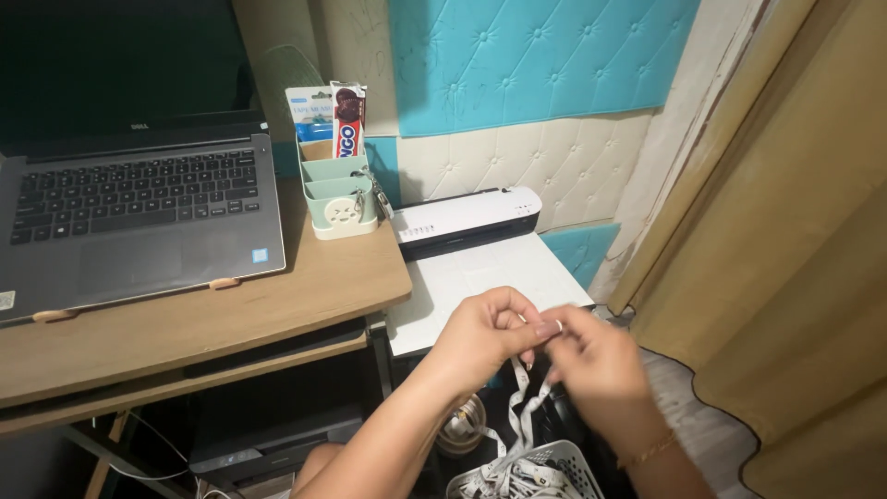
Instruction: The recorder dusts the desk area and organizes items within a drawer, specifically focusing on measuring tape and other office supplies.
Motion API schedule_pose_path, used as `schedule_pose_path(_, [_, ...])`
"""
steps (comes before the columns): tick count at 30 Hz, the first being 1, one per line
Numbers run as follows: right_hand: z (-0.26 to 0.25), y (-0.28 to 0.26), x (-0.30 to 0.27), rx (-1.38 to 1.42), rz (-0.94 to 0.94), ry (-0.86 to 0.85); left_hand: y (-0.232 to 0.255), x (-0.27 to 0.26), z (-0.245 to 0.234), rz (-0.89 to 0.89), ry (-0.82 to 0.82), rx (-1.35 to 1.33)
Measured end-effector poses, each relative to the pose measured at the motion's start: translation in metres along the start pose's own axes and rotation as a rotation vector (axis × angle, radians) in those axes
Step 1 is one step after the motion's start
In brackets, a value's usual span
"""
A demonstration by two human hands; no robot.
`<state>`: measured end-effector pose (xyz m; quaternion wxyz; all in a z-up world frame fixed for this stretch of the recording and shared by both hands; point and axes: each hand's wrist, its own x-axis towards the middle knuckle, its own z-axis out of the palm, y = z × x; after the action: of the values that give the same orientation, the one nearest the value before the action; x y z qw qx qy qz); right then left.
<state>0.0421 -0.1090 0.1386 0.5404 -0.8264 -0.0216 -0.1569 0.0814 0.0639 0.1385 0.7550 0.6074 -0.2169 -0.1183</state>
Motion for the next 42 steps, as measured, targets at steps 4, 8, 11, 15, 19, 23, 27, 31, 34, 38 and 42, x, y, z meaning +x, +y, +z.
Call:
schedule_pose_path(4, [-0.040,-0.006,0.026,0.205,0.065,0.247,0.012,-0.006,-0.009,-0.121,-0.055,0.094])
schedule_pose_path(8, [-0.107,0.048,0.056,0.087,-0.031,0.371,0.014,-0.021,-0.045,-0.218,-0.180,0.023])
schedule_pose_path(11, [-0.121,0.082,0.061,-0.065,0.058,0.389,0.015,-0.027,-0.064,-0.250,-0.189,0.054])
schedule_pose_path(15, [-0.065,0.049,0.038,-0.595,-0.266,0.045,0.024,-0.020,-0.050,-0.254,-0.146,0.087])
schedule_pose_path(19, [0.007,-0.018,0.004,-0.662,-0.561,-0.157,0.004,-0.004,-0.032,-0.096,-0.236,0.041])
schedule_pose_path(23, [-0.011,-0.008,0.025,-0.562,-0.146,-0.258,0.017,-0.007,-0.044,-0.113,-0.183,0.039])
schedule_pose_path(27, [-0.061,0.009,0.051,-0.451,0.084,0.141,0.025,-0.028,-0.065,-0.247,-0.146,0.119])
schedule_pose_path(31, [-0.116,0.062,0.072,-0.503,0.222,0.338,0.020,-0.039,-0.083,-0.297,-0.150,-0.083])
schedule_pose_path(34, [-0.107,0.075,0.066,-0.653,0.163,0.163,0.019,-0.032,-0.076,-0.293,-0.162,-0.188])
schedule_pose_path(38, [-0.039,0.012,0.031,-0.464,-0.635,-0.276,0.010,-0.009,-0.048,-0.247,-0.216,-0.119])
schedule_pose_path(42, [-0.023,-0.034,0.019,-0.286,-0.460,-0.327,0.017,-0.002,-0.032,-0.168,-0.208,-0.016])
